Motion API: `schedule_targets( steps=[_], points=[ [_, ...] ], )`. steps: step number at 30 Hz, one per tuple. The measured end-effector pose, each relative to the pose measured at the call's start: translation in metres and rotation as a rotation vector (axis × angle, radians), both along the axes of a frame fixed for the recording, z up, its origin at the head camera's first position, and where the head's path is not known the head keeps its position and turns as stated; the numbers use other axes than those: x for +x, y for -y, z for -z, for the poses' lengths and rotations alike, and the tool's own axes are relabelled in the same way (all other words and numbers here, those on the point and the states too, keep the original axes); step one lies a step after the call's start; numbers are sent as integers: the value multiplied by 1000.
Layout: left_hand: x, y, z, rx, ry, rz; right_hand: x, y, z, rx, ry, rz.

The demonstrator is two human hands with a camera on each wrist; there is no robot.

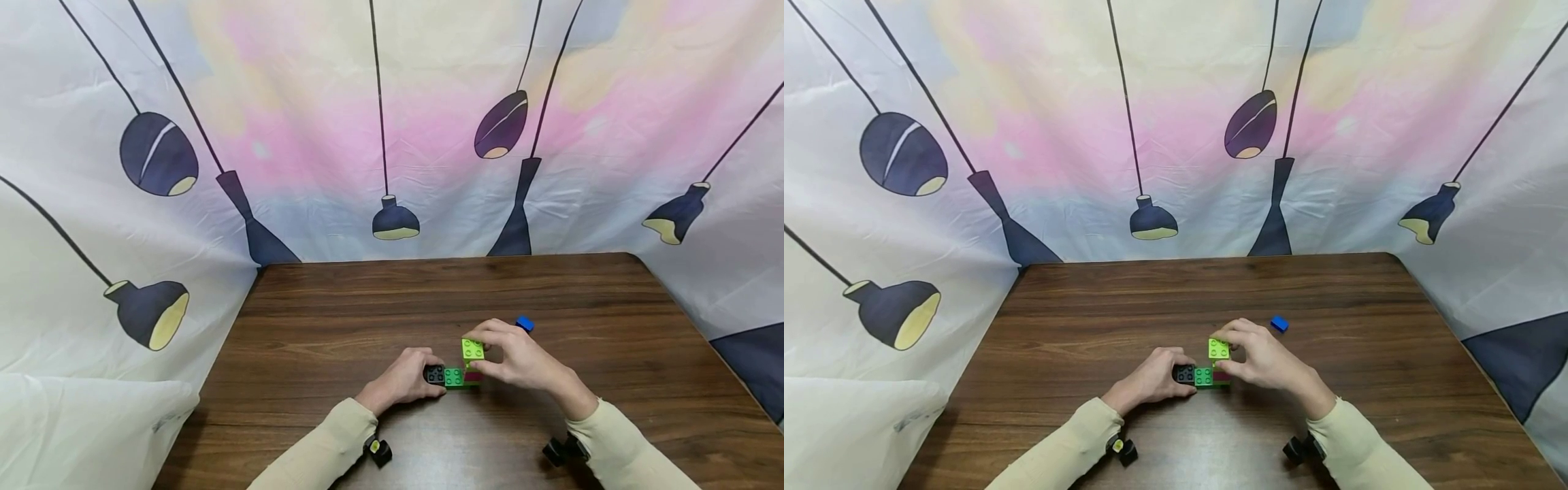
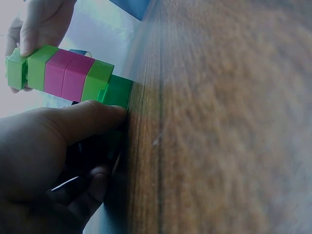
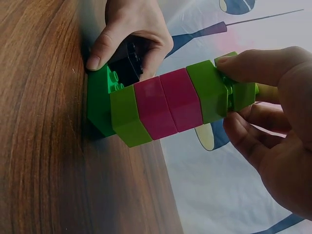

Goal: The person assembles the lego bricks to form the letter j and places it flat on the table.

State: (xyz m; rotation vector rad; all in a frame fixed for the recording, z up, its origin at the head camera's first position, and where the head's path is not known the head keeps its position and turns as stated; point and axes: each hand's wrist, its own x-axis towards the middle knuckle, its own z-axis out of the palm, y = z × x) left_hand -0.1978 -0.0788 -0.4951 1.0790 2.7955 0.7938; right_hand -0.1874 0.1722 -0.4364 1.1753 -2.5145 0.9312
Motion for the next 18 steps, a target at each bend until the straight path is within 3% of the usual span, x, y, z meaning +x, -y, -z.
schedule_targets(
  steps=[9, 18],
  points=[
    [-1, 0, 2, -4, 0, 1, 1, -2, 1, 8, -3, -21],
    [-1, 0, 1, -8, 4, -4, 1, -5, 4, -13, 49, -20]
  ],
)
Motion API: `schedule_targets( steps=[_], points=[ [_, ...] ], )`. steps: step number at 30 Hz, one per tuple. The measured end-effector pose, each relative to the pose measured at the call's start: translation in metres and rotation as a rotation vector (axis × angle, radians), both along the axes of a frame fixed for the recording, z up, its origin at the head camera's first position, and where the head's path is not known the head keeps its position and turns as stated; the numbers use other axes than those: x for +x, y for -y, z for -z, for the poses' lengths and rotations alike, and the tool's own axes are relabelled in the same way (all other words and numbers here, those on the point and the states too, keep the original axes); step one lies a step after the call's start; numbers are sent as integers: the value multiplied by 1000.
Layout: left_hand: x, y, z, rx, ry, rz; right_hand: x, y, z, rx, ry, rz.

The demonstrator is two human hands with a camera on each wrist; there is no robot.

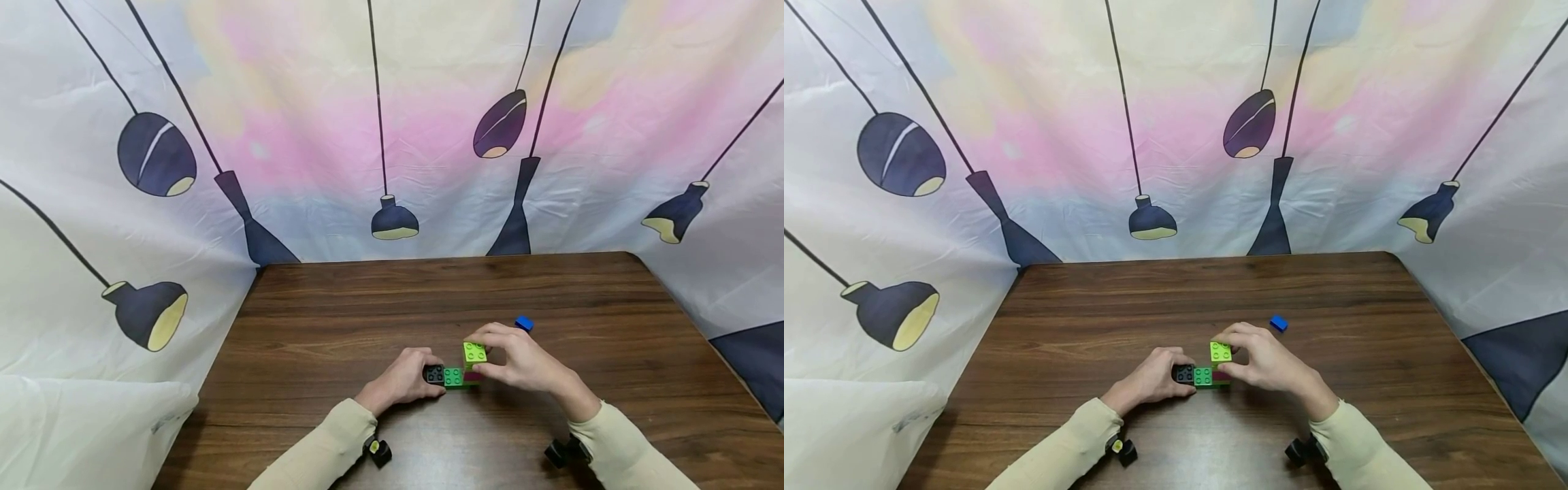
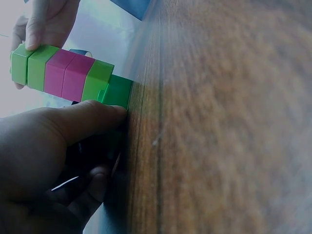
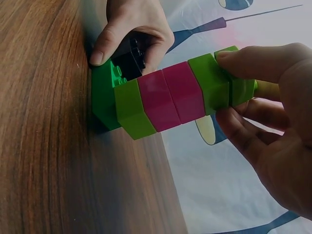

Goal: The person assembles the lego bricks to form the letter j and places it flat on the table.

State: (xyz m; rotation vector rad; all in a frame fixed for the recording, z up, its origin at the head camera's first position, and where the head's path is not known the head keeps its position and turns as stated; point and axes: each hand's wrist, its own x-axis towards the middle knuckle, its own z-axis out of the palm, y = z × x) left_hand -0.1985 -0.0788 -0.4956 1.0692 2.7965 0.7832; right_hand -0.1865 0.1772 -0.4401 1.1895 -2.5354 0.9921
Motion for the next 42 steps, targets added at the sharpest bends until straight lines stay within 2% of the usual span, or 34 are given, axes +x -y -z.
schedule_targets(
  steps=[8, 15, 21, 31, 42],
  points=[
    [-1, 0, 1, 6, 0, 2, -2, -4, 2, -8, 51, -13],
    [-4, -1, 0, 9, -1, 16, -6, -4, 3, -14, 15, -32],
    [-5, 0, -3, 8, -7, 1, -9, -3, 4, -13, 2, -24],
    [-3, -1, 1, 9, -5, 10, -6, -4, 11, -35, -9, -15],
    [-1, -1, -1, 14, 22, 4, -2, -3, 12, -52, -22, -19]
  ],
)
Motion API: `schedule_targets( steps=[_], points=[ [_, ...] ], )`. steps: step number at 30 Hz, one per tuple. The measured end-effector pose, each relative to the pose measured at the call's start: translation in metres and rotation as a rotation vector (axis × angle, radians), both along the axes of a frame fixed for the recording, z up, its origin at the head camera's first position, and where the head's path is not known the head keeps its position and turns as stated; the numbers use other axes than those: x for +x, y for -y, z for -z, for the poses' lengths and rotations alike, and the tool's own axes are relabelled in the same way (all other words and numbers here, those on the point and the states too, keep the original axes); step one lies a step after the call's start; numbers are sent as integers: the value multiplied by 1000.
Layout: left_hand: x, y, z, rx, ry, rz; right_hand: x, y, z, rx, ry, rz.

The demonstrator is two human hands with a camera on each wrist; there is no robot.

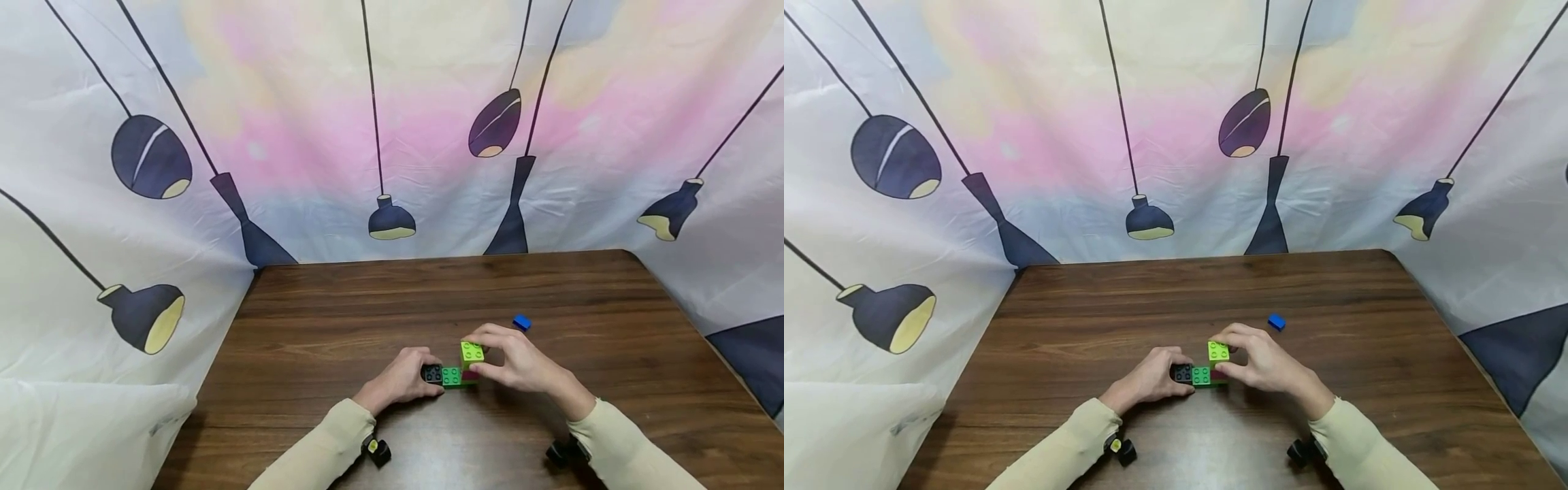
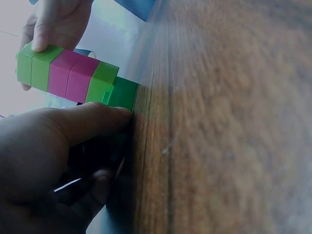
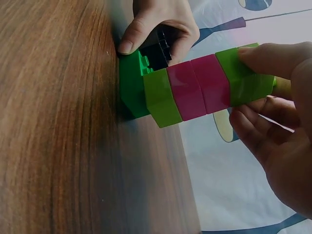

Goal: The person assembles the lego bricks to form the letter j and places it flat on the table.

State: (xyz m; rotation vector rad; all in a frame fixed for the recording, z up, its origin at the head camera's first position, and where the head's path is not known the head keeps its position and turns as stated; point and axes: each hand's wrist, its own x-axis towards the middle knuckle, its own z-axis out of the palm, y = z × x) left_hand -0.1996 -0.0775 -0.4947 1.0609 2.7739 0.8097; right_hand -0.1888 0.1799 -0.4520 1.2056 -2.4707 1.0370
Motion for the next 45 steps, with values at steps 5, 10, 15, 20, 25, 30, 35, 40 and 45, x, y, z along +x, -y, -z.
schedule_targets(
  steps=[5, 10, 15, 20, 25, 30, 35, 40, 45],
  points=[
    [0, -1, -3, -22, -7, -5, -1, 0, 1, -11, -23, 6],
    [0, -2, -4, -43, 5, -18, -2, -1, 2, -18, -6, 13],
    [1, -2, -6, -57, 14, -30, -6, -1, 0, -8, 15, 21],
    [2, -2, -10, -55, 45, -39, -9, 0, 0, -8, 48, 26],
    [0, -1, -9, -52, 61, -46, -12, 1, 1, -38, 67, 24],
    [0, -1, -9, -51, 55, -40, -17, 2, 4, -89, 73, 4],
    [0, 0, -9, -11, 76, -50, -20, 3, 4, -118, 107, 2],
    [-1, 3, -7, 43, 55, -21, -22, 4, 3, -133, 102, 25],
    [-1, 5, -8, 50, 35, -5, -25, 6, 5, -169, 55, 15]
  ],
)
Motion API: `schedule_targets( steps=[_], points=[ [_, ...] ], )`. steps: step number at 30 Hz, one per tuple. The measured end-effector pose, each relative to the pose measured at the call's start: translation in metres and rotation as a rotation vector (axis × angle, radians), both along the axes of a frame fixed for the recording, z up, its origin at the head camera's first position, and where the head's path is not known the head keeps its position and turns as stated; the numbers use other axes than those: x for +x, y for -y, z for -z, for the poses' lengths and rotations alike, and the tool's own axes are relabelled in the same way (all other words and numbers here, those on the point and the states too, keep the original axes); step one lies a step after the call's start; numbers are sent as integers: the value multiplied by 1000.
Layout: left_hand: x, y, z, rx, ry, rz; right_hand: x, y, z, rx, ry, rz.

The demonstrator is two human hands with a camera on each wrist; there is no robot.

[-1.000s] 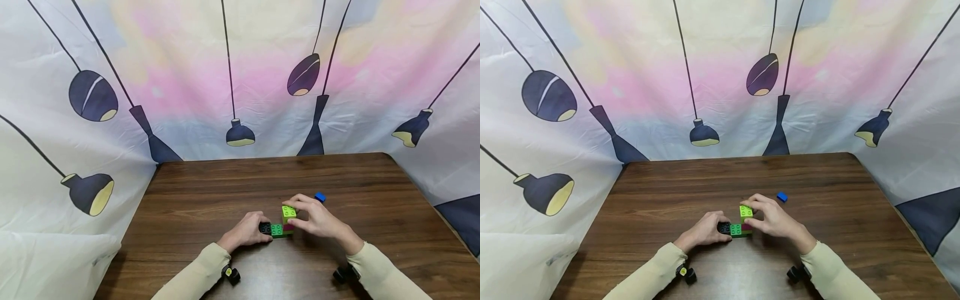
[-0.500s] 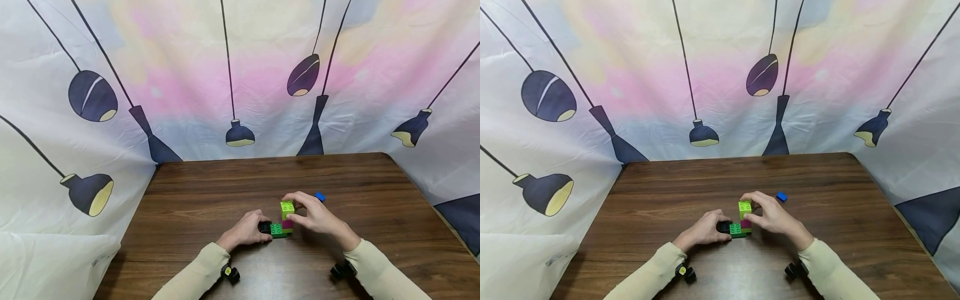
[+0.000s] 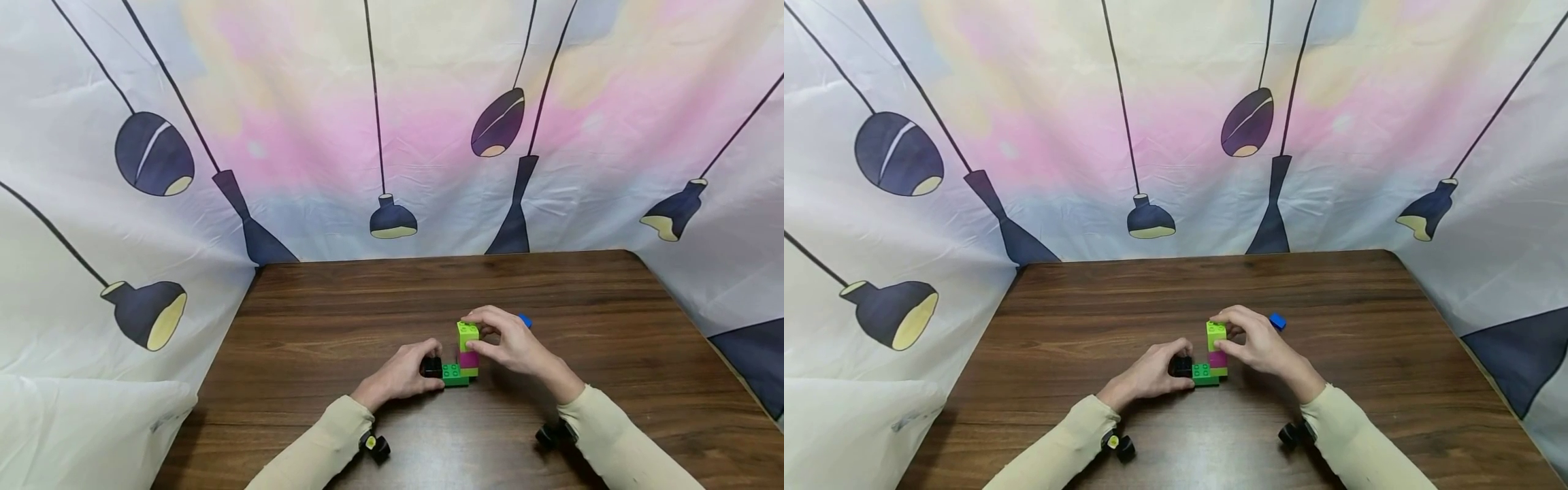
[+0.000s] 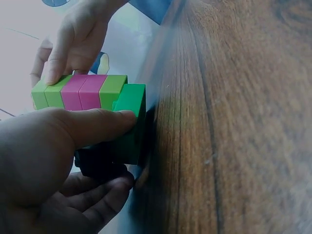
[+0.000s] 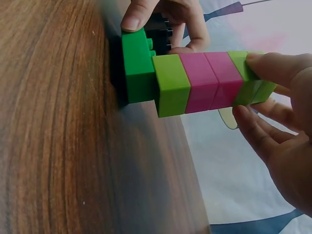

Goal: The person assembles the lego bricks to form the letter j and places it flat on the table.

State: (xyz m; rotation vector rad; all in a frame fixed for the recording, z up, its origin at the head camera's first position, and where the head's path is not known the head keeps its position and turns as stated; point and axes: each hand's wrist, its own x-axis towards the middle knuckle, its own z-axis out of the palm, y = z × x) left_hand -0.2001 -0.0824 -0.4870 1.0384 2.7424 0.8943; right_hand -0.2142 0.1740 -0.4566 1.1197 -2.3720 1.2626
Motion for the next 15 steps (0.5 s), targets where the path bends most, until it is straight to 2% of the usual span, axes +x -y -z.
schedule_targets(
  steps=[3, 7, 12, 15],
  points=[
    [0, 0, 0, -2, -12, -5, -2, 1, 2, -36, -40, -2],
    [1, -1, 1, -1, -73, -10, -4, 2, 5, -69, -98, -1],
    [1, -2, -1, -21, -165, -44, -10, 2, 7, -45, -169, 47],
    [1, -3, -3, -36, -187, -63, -13, 2, 8, -24, -191, 74]
  ],
)
